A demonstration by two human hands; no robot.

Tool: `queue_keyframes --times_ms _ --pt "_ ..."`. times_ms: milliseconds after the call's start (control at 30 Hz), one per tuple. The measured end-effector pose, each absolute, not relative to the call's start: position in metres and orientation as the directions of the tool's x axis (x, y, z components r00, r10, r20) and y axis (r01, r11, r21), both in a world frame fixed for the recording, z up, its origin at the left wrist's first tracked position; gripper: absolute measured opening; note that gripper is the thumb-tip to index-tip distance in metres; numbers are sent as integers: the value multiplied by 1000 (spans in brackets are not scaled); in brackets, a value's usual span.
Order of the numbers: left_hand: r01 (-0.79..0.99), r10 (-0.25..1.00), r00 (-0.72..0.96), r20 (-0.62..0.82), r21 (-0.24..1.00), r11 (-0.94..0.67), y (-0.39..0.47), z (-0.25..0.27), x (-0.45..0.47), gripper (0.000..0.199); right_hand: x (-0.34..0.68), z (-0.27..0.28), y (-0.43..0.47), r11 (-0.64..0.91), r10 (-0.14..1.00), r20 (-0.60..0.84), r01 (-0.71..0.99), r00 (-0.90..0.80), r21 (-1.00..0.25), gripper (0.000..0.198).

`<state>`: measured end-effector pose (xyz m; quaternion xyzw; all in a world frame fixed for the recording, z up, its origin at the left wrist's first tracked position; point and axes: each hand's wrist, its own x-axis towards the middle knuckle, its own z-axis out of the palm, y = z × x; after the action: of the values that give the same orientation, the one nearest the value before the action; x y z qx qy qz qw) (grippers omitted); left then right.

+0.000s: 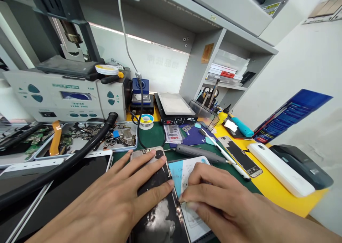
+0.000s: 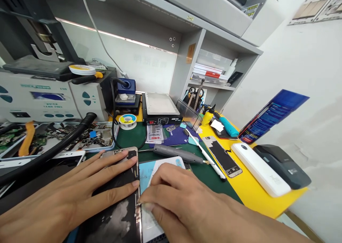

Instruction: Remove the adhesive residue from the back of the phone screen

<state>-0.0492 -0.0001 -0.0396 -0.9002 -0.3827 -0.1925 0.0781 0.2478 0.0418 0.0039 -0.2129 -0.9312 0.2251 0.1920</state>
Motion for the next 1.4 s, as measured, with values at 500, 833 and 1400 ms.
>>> queue_keyframes --times_ms 500,833,1400 --pt "695 571 706 419 -257 -671 8 -52 -50 81 249 9 42 904 367 298 263 -881 -337 20" --pt "669 542 714 444 -202 -716 13 -53 -49 70 249 5 43 909 355 305 249 -884 -336 20" --pt "680 554 705 444 -200 -705 8 -49 -46 75 255 3 42 882 389 242 284 -889 -375 20"
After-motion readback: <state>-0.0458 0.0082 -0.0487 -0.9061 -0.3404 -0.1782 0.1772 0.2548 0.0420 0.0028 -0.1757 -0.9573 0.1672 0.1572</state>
